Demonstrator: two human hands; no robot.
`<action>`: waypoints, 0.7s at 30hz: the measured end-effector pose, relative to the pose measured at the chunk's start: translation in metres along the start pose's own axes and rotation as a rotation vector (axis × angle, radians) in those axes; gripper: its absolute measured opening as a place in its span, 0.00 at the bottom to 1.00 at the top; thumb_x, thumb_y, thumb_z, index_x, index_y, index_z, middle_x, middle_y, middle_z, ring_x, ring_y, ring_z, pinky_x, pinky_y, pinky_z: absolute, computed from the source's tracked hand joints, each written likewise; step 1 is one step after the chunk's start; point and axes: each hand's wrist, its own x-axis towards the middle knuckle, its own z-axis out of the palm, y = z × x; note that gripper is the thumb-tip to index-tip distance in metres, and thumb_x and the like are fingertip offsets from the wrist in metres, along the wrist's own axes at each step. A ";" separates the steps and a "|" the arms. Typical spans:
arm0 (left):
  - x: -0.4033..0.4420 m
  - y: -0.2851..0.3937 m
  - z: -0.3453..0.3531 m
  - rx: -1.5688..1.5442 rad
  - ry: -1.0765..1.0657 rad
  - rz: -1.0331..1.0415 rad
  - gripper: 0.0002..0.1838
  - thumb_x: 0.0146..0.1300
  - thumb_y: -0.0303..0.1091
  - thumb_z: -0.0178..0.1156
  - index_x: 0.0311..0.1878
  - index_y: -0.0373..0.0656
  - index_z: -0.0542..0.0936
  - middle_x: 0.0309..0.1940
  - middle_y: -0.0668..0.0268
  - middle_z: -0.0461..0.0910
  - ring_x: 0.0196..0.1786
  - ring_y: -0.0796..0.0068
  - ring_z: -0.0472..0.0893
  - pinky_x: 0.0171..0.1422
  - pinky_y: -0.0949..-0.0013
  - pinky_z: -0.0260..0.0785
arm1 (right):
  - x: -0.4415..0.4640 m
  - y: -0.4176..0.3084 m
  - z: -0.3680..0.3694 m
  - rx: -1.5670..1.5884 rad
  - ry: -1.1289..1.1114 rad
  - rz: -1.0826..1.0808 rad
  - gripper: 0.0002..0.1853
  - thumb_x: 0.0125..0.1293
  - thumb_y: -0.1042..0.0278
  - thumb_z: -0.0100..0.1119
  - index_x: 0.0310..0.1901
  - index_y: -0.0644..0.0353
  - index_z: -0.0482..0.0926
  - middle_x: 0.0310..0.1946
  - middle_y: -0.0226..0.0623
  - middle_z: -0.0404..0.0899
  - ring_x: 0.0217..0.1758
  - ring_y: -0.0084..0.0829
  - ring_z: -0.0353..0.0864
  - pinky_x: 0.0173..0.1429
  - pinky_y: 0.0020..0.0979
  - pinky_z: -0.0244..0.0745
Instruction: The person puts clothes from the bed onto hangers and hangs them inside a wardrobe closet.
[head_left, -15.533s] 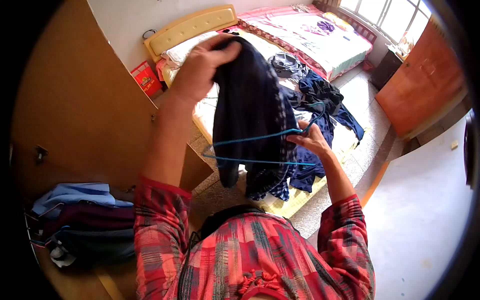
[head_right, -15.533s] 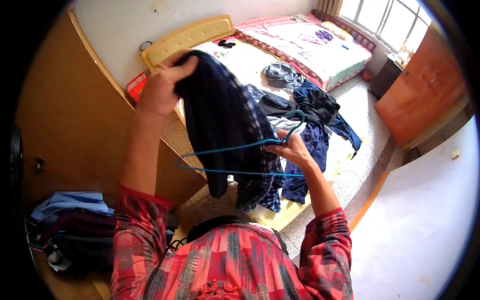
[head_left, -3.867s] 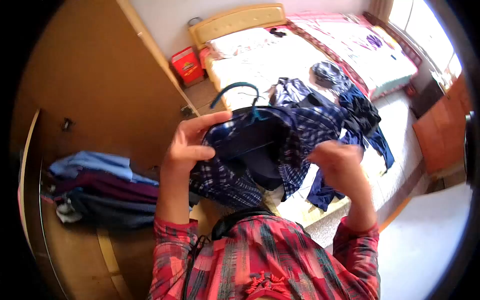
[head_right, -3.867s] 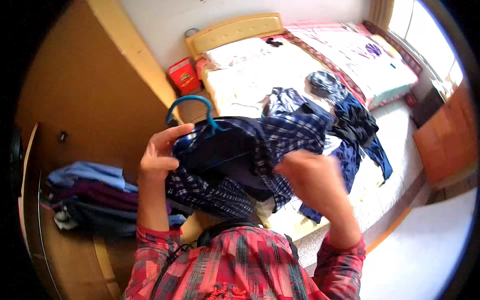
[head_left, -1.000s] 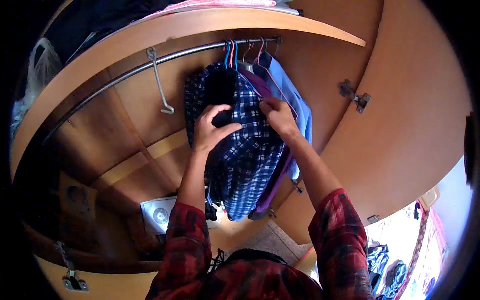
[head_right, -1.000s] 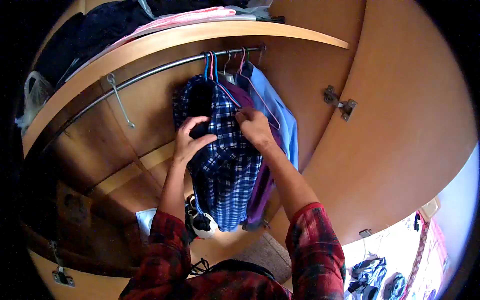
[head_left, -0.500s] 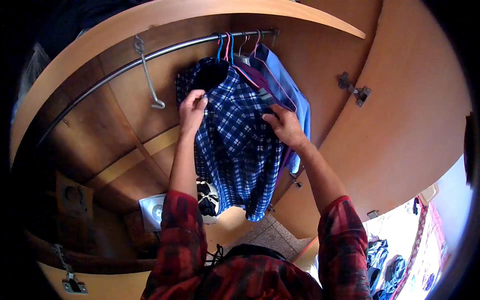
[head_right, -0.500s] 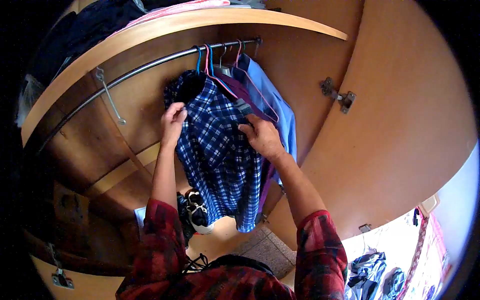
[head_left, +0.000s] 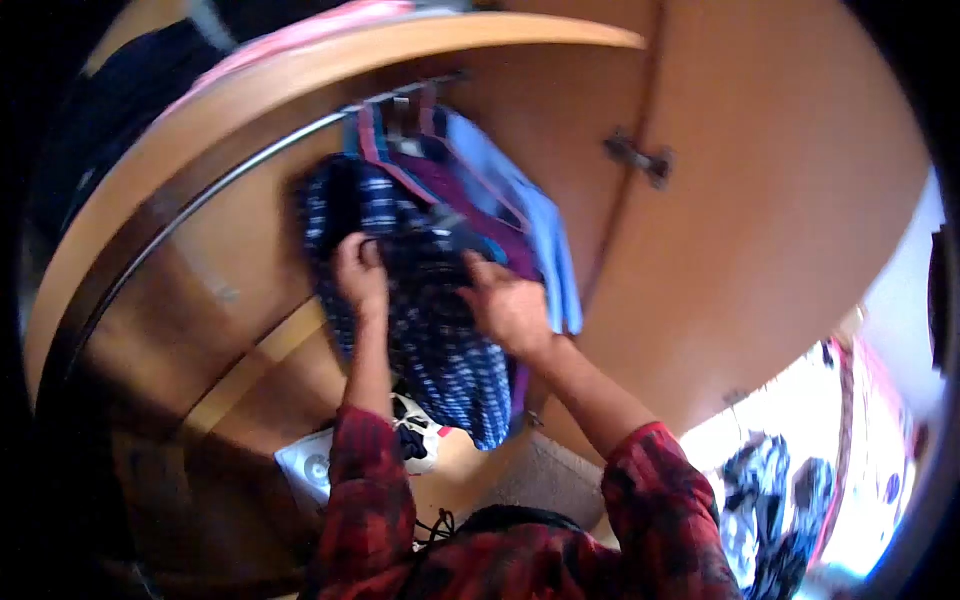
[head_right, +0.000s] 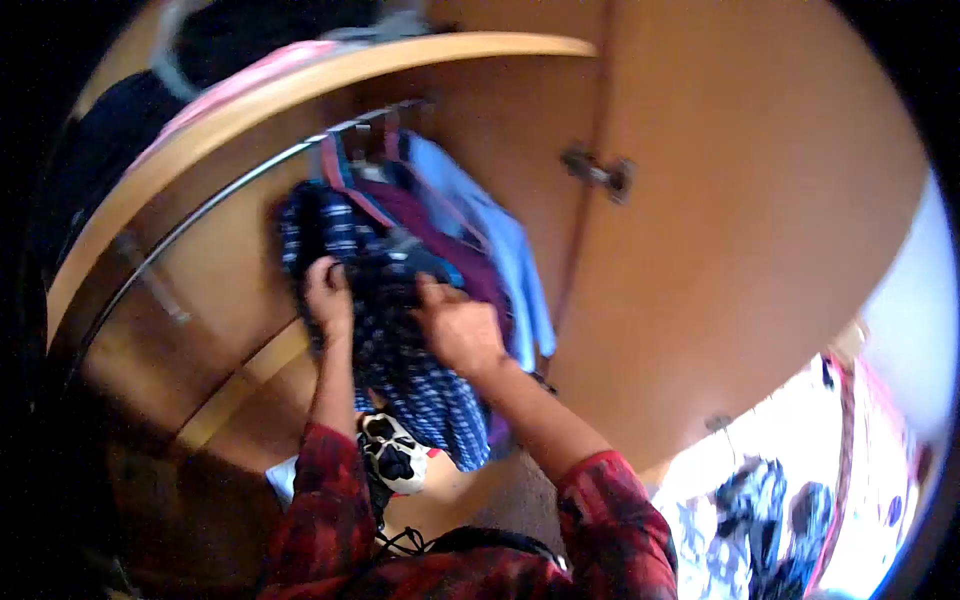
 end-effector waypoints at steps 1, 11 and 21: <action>-0.005 0.017 -0.005 -0.007 0.026 -0.034 0.13 0.56 0.28 0.60 0.45 0.41 0.77 0.43 0.60 0.78 0.50 0.60 0.74 0.60 0.62 0.63 | -0.009 0.006 0.002 0.057 0.041 -0.018 0.26 0.57 0.62 0.60 0.58 0.58 0.68 0.41 0.46 0.79 0.44 0.43 0.79 0.43 0.40 0.76; -0.129 0.145 -0.051 -0.594 -0.197 0.405 0.03 0.63 0.20 0.50 0.37 0.33 0.73 0.40 0.55 0.74 0.43 0.62 0.77 0.50 0.61 0.73 | -0.220 0.057 -0.046 0.104 -0.198 0.172 0.12 0.53 0.70 0.50 0.40 0.62 0.70 0.31 0.43 0.71 0.29 0.44 0.76 0.29 0.43 0.74; -0.308 0.322 0.012 -0.973 -1.837 0.189 0.06 0.53 0.18 0.56 0.32 0.38 0.81 0.30 0.61 0.80 0.31 0.68 0.81 0.35 0.71 0.72 | -0.561 0.073 -0.103 0.028 -0.635 1.278 0.08 0.58 0.64 0.52 0.35 0.58 0.75 0.28 0.48 0.79 0.35 0.49 0.81 0.35 0.46 0.74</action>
